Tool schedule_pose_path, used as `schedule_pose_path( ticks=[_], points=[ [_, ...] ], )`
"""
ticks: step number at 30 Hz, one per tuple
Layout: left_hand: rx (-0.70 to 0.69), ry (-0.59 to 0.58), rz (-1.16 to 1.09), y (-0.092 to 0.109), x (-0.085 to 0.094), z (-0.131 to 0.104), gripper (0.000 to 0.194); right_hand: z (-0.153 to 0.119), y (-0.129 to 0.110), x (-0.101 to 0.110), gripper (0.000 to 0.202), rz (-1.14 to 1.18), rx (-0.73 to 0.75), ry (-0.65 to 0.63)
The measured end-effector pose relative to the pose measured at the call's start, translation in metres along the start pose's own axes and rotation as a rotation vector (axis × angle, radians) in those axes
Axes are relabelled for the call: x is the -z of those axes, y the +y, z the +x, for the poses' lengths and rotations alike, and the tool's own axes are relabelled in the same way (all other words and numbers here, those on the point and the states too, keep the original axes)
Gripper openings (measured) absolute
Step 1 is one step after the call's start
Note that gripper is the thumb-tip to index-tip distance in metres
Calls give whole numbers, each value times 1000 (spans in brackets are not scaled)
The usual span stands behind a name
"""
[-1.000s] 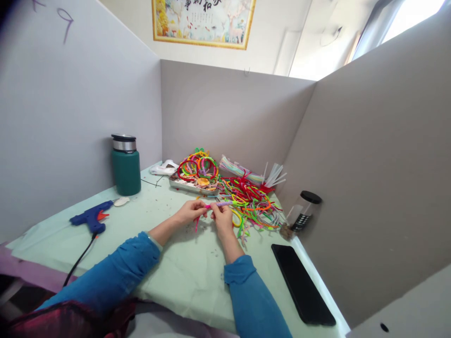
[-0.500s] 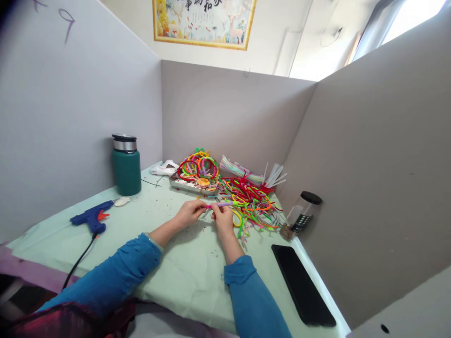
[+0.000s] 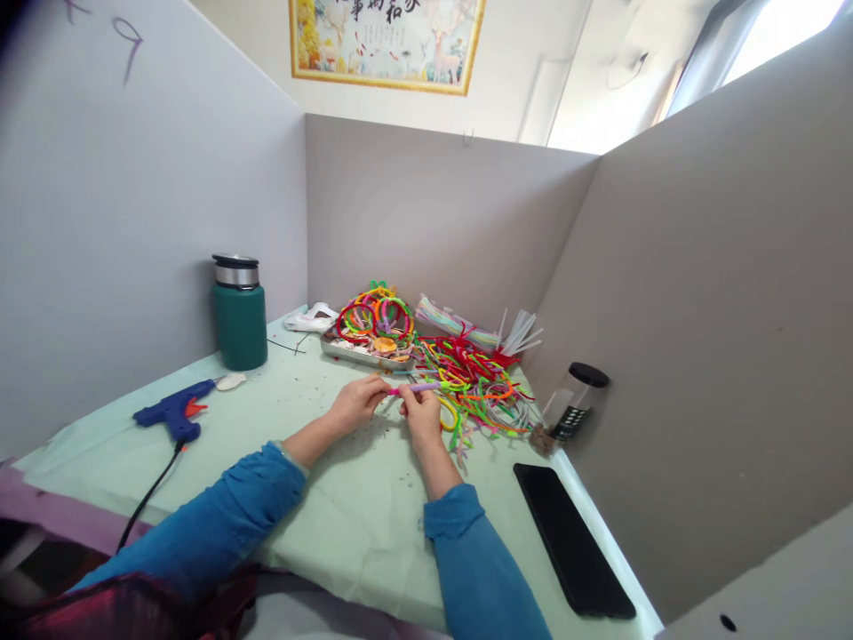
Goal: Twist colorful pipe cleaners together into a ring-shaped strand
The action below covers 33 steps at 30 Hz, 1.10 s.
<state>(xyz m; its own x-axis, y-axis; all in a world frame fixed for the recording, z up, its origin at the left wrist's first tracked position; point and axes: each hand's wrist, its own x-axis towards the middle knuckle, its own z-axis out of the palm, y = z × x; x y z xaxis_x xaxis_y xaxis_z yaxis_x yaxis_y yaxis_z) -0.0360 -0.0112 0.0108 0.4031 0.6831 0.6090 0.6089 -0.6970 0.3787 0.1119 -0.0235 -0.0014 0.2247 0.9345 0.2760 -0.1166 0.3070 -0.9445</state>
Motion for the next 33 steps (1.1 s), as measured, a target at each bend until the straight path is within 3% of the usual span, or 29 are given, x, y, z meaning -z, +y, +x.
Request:
schedule_pose_path(
  ticks=[16,25,33],
  points=[
    [51,130,176,2,1,0,13,0,0,-1,34,-14,5,17],
    [-77,132,186,1,0,2,15,1,2,-1,33,-46,10,9],
    [-105,330,128,17,11,-1,17,2,1,2,36,28,2,54]
  ],
)
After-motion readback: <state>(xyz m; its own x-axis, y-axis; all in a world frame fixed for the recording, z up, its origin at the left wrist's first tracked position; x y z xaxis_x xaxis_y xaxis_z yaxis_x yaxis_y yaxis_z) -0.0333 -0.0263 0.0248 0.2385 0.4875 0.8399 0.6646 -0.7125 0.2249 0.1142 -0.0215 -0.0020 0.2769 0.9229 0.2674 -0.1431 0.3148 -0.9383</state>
